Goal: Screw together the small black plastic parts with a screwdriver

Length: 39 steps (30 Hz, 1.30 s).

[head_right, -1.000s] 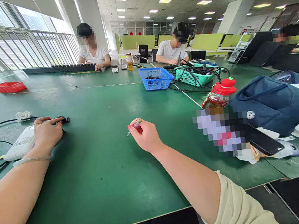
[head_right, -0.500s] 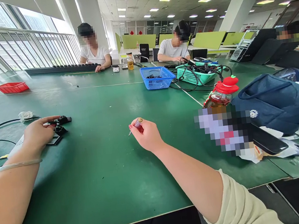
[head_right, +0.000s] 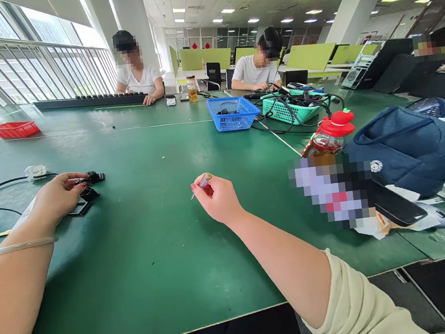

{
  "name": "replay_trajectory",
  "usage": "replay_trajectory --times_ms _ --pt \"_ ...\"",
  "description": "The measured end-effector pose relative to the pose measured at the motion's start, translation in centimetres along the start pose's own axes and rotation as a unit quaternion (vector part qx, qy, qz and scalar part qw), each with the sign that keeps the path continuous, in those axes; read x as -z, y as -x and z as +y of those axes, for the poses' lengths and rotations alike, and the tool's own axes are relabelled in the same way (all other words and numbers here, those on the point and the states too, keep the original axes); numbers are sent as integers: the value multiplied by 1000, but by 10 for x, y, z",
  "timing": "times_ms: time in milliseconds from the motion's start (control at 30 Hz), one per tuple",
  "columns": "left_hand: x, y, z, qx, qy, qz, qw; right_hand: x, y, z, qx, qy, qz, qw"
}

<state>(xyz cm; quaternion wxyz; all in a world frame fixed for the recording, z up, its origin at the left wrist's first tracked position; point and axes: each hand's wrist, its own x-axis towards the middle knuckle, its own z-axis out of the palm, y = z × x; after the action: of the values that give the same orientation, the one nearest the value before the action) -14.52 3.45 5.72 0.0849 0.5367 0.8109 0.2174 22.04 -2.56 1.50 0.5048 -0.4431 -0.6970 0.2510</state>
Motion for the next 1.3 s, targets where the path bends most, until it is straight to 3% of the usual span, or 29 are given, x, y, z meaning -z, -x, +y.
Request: replay_trajectory --times_ms 333,767,900,967,1100,1300 --pt "-1 -6 -8 -1 -69 27 997 0 1 1 -1 -3 -4 1000" --pt "-4 -9 -11 -17 -133 6 991 0 0 2 -9 7 -14 1000" --pt "-7 -10 -12 -30 -172 -27 984 0 1 3 -4 12 -17 1000" --pt "-4 -10 -11 -24 -191 -36 981 0 1 3 -1 10 -18 1000" --pt "10 -3 -11 -36 -257 4 966 1 0 3 -3 13 -17 1000" --pt "23 4 -16 17 -333 -55 941 -1 1 4 -6 20 -19 1000"
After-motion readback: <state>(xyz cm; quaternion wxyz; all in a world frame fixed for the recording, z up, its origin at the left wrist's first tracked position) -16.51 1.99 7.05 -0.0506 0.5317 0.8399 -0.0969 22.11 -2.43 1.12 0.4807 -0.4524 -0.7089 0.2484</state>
